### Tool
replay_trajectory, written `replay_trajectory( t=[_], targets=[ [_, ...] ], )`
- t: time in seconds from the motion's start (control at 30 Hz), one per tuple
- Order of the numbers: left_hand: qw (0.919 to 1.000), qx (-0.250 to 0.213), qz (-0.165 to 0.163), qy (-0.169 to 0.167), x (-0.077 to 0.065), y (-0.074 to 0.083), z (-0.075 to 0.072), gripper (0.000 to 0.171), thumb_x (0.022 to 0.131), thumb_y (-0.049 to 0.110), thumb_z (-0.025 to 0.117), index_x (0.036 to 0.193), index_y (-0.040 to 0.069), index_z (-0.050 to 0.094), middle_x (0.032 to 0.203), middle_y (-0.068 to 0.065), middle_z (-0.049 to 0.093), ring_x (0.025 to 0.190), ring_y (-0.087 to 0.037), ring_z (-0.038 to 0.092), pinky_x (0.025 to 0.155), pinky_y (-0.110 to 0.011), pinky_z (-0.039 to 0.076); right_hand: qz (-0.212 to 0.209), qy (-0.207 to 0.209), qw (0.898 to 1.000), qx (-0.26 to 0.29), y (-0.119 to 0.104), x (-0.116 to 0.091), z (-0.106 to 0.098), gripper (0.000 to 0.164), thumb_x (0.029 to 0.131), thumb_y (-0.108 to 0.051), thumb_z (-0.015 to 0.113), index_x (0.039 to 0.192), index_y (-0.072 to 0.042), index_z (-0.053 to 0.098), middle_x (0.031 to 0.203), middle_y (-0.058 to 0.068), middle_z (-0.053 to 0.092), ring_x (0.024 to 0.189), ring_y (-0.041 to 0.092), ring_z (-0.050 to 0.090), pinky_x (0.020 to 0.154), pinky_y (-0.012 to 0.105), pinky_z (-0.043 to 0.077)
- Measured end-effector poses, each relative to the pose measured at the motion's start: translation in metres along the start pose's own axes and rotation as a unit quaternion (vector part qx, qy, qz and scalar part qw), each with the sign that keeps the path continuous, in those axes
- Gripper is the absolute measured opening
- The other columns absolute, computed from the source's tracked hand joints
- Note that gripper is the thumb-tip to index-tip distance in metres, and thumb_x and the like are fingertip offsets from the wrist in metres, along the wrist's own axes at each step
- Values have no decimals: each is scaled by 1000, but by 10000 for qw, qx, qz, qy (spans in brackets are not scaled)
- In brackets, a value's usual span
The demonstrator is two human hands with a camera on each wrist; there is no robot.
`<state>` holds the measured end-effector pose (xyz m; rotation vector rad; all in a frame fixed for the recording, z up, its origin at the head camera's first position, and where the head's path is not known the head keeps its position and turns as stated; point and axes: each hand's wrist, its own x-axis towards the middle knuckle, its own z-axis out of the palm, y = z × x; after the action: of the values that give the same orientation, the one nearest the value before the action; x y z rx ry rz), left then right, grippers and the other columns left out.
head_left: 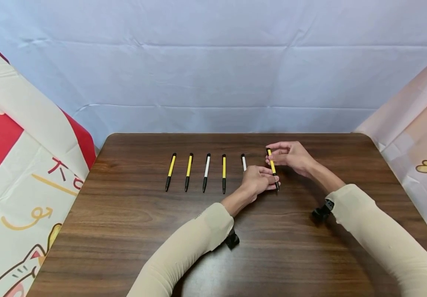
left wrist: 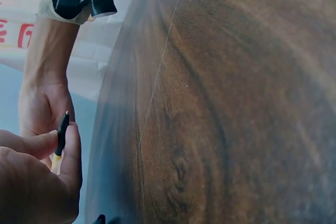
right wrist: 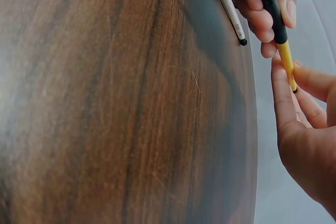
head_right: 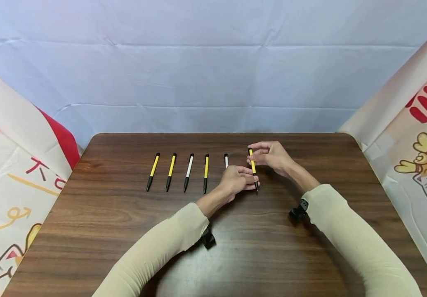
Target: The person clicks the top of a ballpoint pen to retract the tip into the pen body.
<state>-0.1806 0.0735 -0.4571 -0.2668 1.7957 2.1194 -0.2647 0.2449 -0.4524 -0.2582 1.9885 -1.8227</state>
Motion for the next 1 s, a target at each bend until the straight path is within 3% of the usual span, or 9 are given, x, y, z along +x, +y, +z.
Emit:
replay_trajectory(
  t=[0.27,0.73,0.87,1.0],
  targets=[
    [9999,127,13,0,-1,-2,0,14,93,-11,75,106,-12,71,80,-11,75,80,-25,78,72,-32,65,-1,88,10000,-46,2,-2,3,58,96,6,73,145,20,45,99,9,80,92,16,79,84,31,63],
    [9995,319,34,-5,1,2,-5,7,93,-9,76,98,-6,72,85,-14,78,86,-31,80,72,-32,65,-24,21,9995,324,4,-2,3,66,97,5,72,154,15,39,101,10,80,94,17,79,84,32,64],
    [9968,778,151,-63,0,3,-6,9,92,-8,77,100,-9,74,84,-14,78,84,-31,80,70,-31,65,-77,8,9999,71,6,-1,2,65,98,4,73,153,14,41,102,11,80,95,16,78,84,32,63],
    [9863,1624,249,-117,0,5,-7,8,92,-3,80,99,-7,77,79,-11,78,76,-27,79,68,-32,65,-52,56,9997,-245,11,0,1,63,98,1,74,152,12,45,102,8,80,96,13,78,84,31,63]
  ],
)
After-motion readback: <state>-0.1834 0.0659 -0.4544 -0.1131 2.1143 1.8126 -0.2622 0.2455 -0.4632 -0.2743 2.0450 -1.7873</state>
